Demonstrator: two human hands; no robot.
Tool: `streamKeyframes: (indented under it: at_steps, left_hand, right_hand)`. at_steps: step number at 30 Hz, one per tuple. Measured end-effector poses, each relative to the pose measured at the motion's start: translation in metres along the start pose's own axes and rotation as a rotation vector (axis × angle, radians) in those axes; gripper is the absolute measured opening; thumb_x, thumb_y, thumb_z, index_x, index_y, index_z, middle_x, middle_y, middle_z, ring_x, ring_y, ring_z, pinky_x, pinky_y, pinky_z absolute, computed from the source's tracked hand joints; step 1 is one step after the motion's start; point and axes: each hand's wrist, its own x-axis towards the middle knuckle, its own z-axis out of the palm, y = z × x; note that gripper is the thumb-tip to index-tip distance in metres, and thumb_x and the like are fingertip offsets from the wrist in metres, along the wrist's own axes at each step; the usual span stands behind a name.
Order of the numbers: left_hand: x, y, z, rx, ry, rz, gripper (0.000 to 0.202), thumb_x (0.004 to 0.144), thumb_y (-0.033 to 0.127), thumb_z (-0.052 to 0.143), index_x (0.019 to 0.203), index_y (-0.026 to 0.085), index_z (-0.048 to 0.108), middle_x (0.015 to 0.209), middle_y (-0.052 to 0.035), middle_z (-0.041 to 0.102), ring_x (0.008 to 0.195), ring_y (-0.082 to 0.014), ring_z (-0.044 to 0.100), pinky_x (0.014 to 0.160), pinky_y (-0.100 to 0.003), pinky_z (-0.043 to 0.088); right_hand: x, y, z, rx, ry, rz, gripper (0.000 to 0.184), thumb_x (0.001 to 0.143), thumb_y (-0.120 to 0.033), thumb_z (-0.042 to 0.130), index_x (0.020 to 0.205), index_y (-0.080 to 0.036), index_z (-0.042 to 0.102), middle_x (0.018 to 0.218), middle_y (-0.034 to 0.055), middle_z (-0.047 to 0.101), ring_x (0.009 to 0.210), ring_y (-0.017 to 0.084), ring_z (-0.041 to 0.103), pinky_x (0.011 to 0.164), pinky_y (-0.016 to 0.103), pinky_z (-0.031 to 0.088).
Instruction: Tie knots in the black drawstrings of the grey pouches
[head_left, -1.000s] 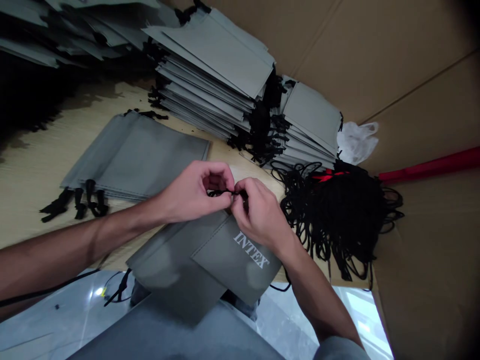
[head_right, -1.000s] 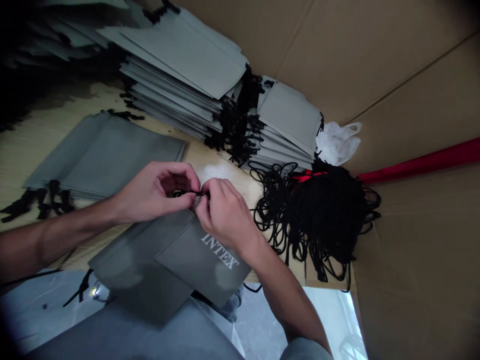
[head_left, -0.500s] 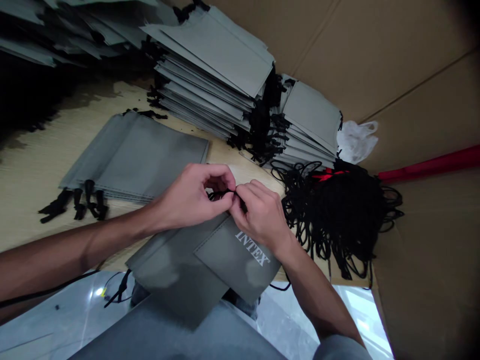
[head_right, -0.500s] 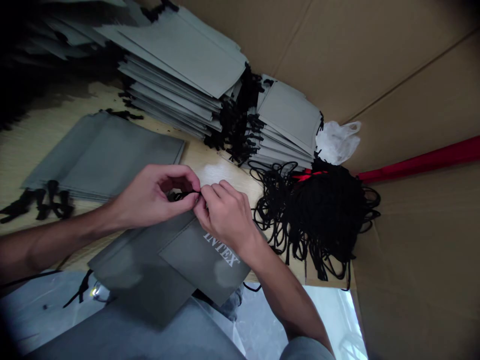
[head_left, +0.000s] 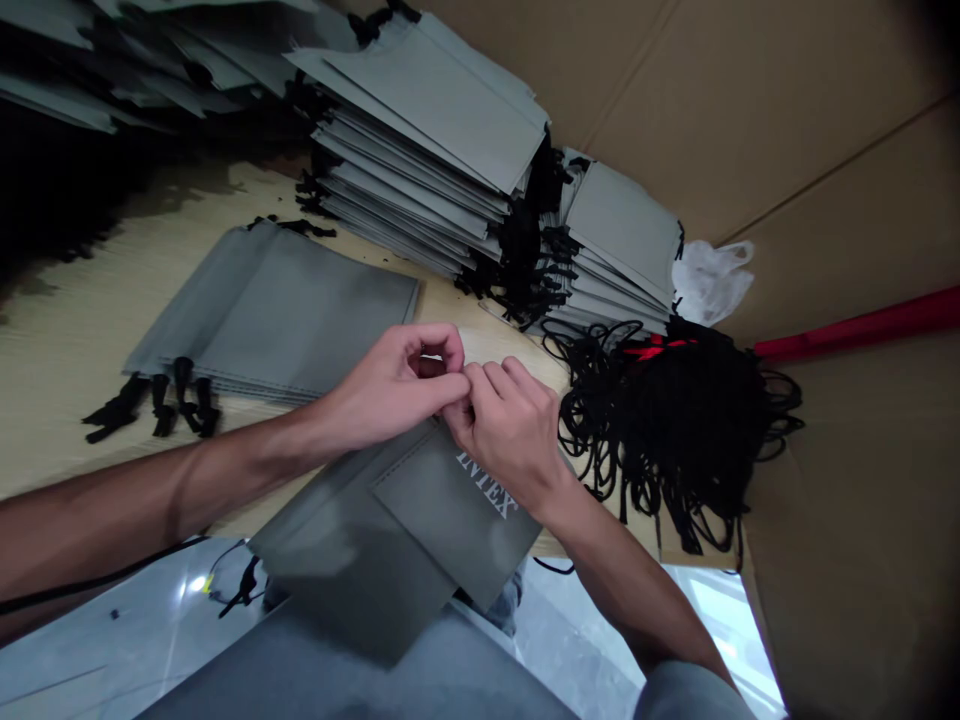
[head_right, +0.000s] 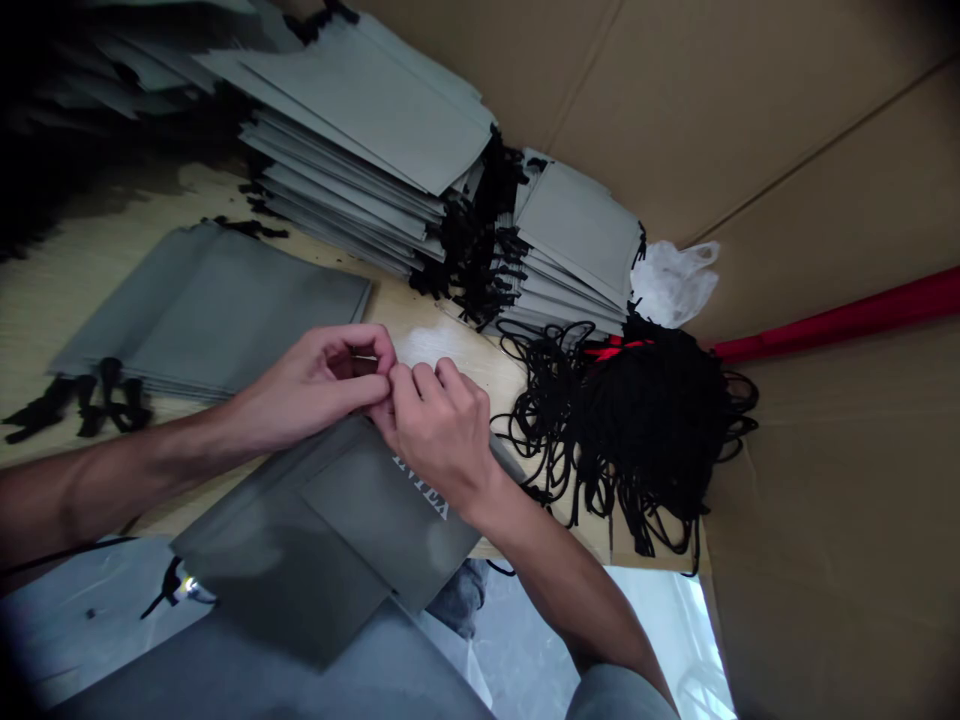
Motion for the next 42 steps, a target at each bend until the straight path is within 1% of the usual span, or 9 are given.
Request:
streamKeyframes:
  at_steps: [6, 10, 13, 16, 22, 26, 32, 37, 42]
  left_hand:
    - [0.000, -0.003, 0.000, -0.009, 0.034, -0.071, 0.012, 0.070, 0.010, 0.067, 0.072, 0.018, 0.057, 0.062, 0.0066, 0.057, 0.054, -0.0058, 0.052, 0.048, -0.015, 0.039]
    - [0.002, 0.000, -0.005, -0.045, -0.014, -0.081, 0.016, 0.073, 0.008, 0.071, 0.079, 0.017, 0.060, 0.065, 0.0055, 0.063, 0.058, -0.0073, 0.061, 0.055, -0.016, 0.050]
    - [0.003, 0.003, -0.011, -0.052, -0.078, -0.083, 0.018, 0.076, 0.009, 0.077, 0.085, 0.016, 0.063, 0.070, 0.0022, 0.069, 0.063, -0.0108, 0.069, 0.061, -0.020, 0.058]
    - [0.004, 0.005, -0.014, -0.034, -0.131, -0.055, 0.015, 0.080, 0.012, 0.078, 0.087, 0.015, 0.065, 0.073, 0.0004, 0.071, 0.066, -0.0116, 0.071, 0.064, -0.021, 0.060]
    - [0.002, 0.005, -0.013, -0.026, -0.184, -0.015, 0.016, 0.083, 0.015, 0.080, 0.090, 0.016, 0.065, 0.077, 0.0007, 0.072, 0.065, -0.0106, 0.071, 0.065, -0.022, 0.062]
    - [0.002, 0.005, -0.013, -0.001, -0.195, 0.007, 0.017, 0.083, 0.016, 0.080, 0.090, 0.017, 0.064, 0.079, 0.0010, 0.071, 0.070, -0.0116, 0.072, 0.068, -0.023, 0.063]
    - [0.003, 0.004, -0.018, 0.065, -0.204, 0.061, 0.018, 0.082, 0.016, 0.082, 0.093, 0.016, 0.068, 0.086, 0.0001, 0.074, 0.080, -0.0108, 0.072, 0.077, -0.021, 0.060]
    - [0.003, 0.003, -0.019, 0.075, -0.222, 0.041, 0.021, 0.087, 0.019, 0.079, 0.102, 0.017, 0.064, 0.084, -0.0008, 0.079, 0.083, -0.0128, 0.075, 0.080, -0.022, 0.058]
    - [0.002, 0.003, -0.019, 0.362, -0.251, 0.159, 0.012, 0.098, 0.029, 0.069, 0.104, 0.019, 0.070, 0.088, -0.0017, 0.078, 0.082, -0.0148, 0.072, 0.071, -0.023, 0.051]
  right_hand:
    - [0.001, -0.005, 0.002, 0.018, -0.064, 0.024, 0.027, 0.110, -0.033, 0.054, 0.091, -0.019, 0.068, 0.081, 0.0087, 0.072, 0.079, 0.024, 0.055, 0.063, 0.039, 0.035]
    - [0.005, 0.005, -0.004, 0.072, -0.075, 0.063, 0.019, 0.104, -0.021, 0.054, 0.090, -0.020, 0.066, 0.083, 0.0081, 0.071, 0.082, 0.024, 0.058, 0.066, 0.038, 0.040]
    - [0.007, 0.020, -0.015, 0.286, -0.038, 0.120, 0.012, 0.102, -0.018, 0.056, 0.104, -0.020, 0.067, 0.094, 0.0075, 0.074, 0.090, 0.024, 0.066, 0.080, 0.039, 0.051]
    - [0.008, 0.034, -0.026, 0.556, -0.063, 0.173, 0.025, 0.098, -0.020, 0.065, 0.123, -0.022, 0.066, 0.109, 0.0054, 0.076, 0.096, 0.021, 0.071, 0.090, 0.039, 0.057]
    - [0.007, 0.039, -0.030, 0.793, -0.090, 0.176, 0.024, 0.096, -0.025, 0.078, 0.119, -0.025, 0.073, 0.110, 0.0020, 0.079, 0.095, 0.019, 0.073, 0.089, 0.037, 0.061]
    - [0.007, 0.037, -0.027, 0.820, -0.085, 0.234, 0.009, 0.100, -0.028, 0.076, 0.108, -0.025, 0.077, 0.102, 0.0012, 0.081, 0.093, 0.018, 0.075, 0.088, 0.036, 0.061]
    - [0.005, 0.044, -0.031, 0.804, -0.056, 0.316, 0.007, 0.100, -0.031, 0.076, 0.100, -0.025, 0.077, 0.096, 0.0010, 0.078, 0.088, 0.019, 0.072, 0.080, 0.035, 0.059]
    - [0.006, 0.047, -0.033, 0.858, -0.144, 0.190, 0.028, 0.092, -0.033, 0.086, 0.118, -0.026, 0.076, 0.109, 0.0025, 0.080, 0.091, 0.019, 0.074, 0.086, 0.036, 0.061]
    - [0.006, 0.046, -0.032, 0.805, -0.168, 0.189, 0.013, 0.097, -0.036, 0.082, 0.107, -0.026, 0.080, 0.101, 0.0010, 0.083, 0.091, 0.019, 0.077, 0.085, 0.034, 0.061]
